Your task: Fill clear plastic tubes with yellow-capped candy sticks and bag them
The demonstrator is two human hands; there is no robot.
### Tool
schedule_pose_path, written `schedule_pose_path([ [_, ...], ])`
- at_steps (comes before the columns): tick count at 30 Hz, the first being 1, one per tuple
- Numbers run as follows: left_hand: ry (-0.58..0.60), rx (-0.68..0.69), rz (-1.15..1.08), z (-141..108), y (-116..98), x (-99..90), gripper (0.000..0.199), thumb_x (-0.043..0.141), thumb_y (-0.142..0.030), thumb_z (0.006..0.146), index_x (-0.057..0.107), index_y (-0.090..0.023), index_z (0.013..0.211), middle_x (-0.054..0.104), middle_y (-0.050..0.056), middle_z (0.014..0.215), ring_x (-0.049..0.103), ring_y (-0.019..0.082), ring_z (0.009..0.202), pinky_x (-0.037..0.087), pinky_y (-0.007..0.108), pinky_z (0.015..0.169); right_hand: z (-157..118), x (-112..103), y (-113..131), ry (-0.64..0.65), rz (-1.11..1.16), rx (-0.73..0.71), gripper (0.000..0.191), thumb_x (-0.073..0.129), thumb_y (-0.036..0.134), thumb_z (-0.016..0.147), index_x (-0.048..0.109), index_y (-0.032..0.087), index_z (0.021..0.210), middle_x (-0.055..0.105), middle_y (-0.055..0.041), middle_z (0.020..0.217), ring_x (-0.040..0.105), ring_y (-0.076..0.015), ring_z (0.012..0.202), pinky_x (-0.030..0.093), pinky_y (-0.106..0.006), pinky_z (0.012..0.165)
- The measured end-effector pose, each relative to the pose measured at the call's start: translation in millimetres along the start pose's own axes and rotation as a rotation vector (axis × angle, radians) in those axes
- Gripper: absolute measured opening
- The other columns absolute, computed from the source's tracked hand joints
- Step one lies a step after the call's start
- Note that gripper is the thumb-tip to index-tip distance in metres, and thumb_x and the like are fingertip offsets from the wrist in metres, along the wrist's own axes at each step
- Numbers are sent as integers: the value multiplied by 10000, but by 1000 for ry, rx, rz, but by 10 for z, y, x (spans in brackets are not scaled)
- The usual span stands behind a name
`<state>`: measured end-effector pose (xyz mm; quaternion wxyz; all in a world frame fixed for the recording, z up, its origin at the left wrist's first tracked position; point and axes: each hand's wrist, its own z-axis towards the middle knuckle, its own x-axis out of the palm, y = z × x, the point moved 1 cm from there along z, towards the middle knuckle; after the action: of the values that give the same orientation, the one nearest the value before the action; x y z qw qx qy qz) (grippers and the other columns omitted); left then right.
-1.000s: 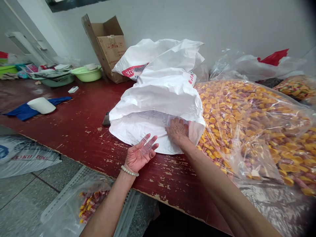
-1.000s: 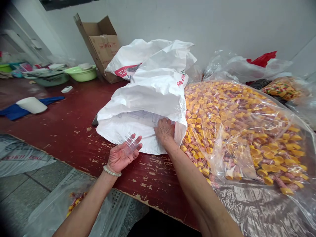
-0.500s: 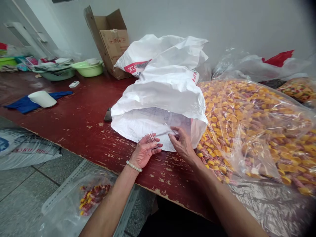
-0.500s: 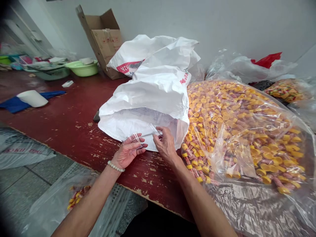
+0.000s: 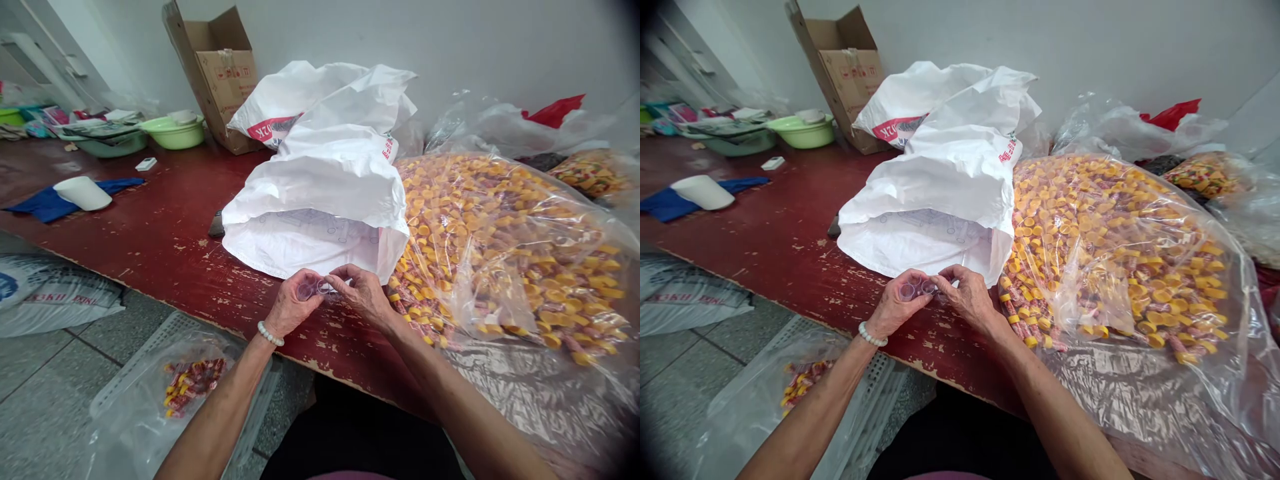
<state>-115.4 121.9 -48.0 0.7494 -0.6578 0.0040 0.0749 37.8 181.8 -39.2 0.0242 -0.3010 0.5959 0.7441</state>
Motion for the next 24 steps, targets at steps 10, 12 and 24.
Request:
schedule_pose_path([
  [10,16,-140,-288,-79,49,259,583,720,-227,676,505,-183,1217,678,95,1026,658,213,835,505,205,492,6,-19,-38,-8,50,-21,397,507,576,813,653,220,911,677,-13,771,597,-155,689,436,-259,625],
  [12,60,-174,-389,-114,37,318,574,719,-224,678,515,-183,1213,677,86,997,649,217,837,519,219,491,-5,-27,-41,-23,93,-26,360,540,544,804,649,218,914,674,-13,810,602,-156,720,445,-261,643],
  [24,-134,-247,-594,-188,37,450,507,760,-162,598,591,-162,1076,661,32,865,637,171,751,545,280,602,-266,-110,-59,-270,847,194,296,640,454,746,547,208,882,584,52,673,514,-68,460,436,-206,476],
])
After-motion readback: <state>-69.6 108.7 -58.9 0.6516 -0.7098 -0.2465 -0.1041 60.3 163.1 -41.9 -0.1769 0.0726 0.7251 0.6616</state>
